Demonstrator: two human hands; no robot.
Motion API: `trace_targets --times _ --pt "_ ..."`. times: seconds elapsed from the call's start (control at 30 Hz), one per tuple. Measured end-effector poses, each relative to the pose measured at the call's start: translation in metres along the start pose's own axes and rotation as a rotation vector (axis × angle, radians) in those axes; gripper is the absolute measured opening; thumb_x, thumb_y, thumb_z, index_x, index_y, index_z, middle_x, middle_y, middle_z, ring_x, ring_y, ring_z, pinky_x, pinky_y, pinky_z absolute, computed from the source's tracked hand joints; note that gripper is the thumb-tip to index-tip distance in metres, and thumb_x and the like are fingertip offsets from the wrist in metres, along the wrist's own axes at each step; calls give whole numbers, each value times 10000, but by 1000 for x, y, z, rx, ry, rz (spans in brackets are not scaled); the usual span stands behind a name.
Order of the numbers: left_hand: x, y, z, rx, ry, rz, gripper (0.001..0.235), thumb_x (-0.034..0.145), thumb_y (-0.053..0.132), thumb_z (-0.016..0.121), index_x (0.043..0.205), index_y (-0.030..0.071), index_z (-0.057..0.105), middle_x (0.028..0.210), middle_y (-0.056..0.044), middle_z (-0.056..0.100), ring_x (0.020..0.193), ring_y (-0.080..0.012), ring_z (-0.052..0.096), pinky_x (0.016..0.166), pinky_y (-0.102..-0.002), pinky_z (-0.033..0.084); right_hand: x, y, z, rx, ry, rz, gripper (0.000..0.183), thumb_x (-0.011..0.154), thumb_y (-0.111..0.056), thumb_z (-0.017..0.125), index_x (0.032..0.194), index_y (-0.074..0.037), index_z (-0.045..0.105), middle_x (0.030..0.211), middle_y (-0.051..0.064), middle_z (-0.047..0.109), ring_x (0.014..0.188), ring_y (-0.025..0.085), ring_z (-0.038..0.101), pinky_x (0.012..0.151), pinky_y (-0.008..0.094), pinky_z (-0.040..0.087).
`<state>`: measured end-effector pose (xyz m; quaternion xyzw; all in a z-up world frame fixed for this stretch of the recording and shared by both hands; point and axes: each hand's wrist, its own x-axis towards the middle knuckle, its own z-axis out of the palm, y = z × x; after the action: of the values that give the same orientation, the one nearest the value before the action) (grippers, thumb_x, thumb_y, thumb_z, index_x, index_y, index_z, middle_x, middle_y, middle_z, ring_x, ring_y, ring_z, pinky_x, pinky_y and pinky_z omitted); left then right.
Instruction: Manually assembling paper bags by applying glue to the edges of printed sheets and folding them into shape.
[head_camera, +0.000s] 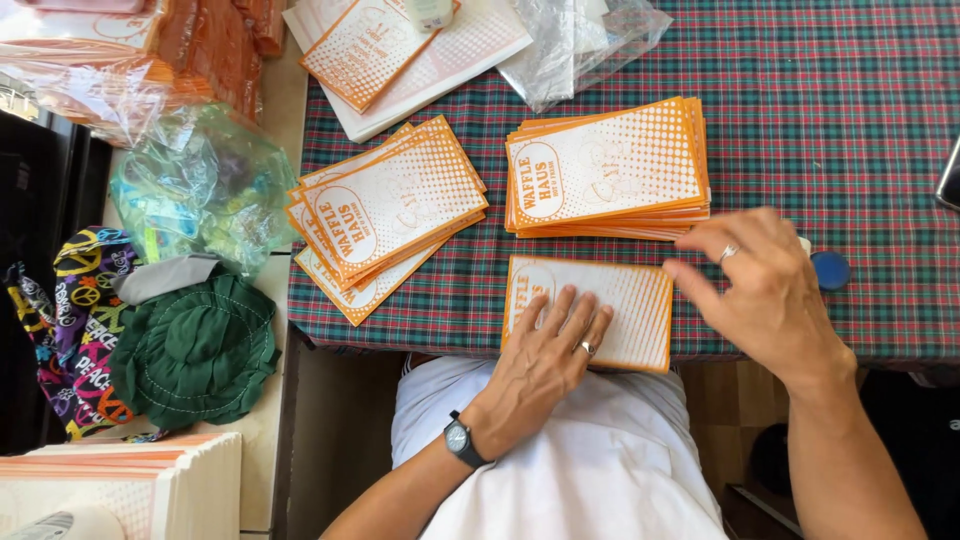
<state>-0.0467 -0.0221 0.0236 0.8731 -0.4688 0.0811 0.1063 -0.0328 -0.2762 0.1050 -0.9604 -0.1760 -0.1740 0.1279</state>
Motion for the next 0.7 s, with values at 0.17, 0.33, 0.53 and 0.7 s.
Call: trace_targets --times 0.17,0.33,0.53,0.7 --pt "-15 -43 -50 -89 197 -27 382 1037 147 480 1395 48 565 1134 -109 587 1082 -324 578 997 -508 450 36 -1 19 -105 30 -124 472 920 -57 815 1353 37 652 1464 210 579 1448 448 437 1202 598 379" --pt "-15 -115 -98 -45 500 -273 491 1036 -23 327 1439 71 590 1439 -143 625 1369 -385 583 1164 -524 413 26 8 42 -198 -45 -113 558 879 -55 806 1412 12 652 1516 216 616 1544 566 296 1187 783 231" --pt "-30 -159 -40 353 21 -523 651 1013 512 568 1512 102 490 1391 -160 550 1313 -429 492 1069 -565 378 -24 -35 31 -146 185 -166 212 991 77 681 1170 5 768 1235 158 762 1310 461 588 1109 635 440" --pt "-6 -99 -32 -207 426 -252 590 843 490 808 1246 72 702 1169 -145 640 1193 -380 616 1014 -481 487 -75 -40 61 -70 83 -40 241 939 -189 686 1169 -210 755 1270 21 722 1285 350 621 1009 480 451"
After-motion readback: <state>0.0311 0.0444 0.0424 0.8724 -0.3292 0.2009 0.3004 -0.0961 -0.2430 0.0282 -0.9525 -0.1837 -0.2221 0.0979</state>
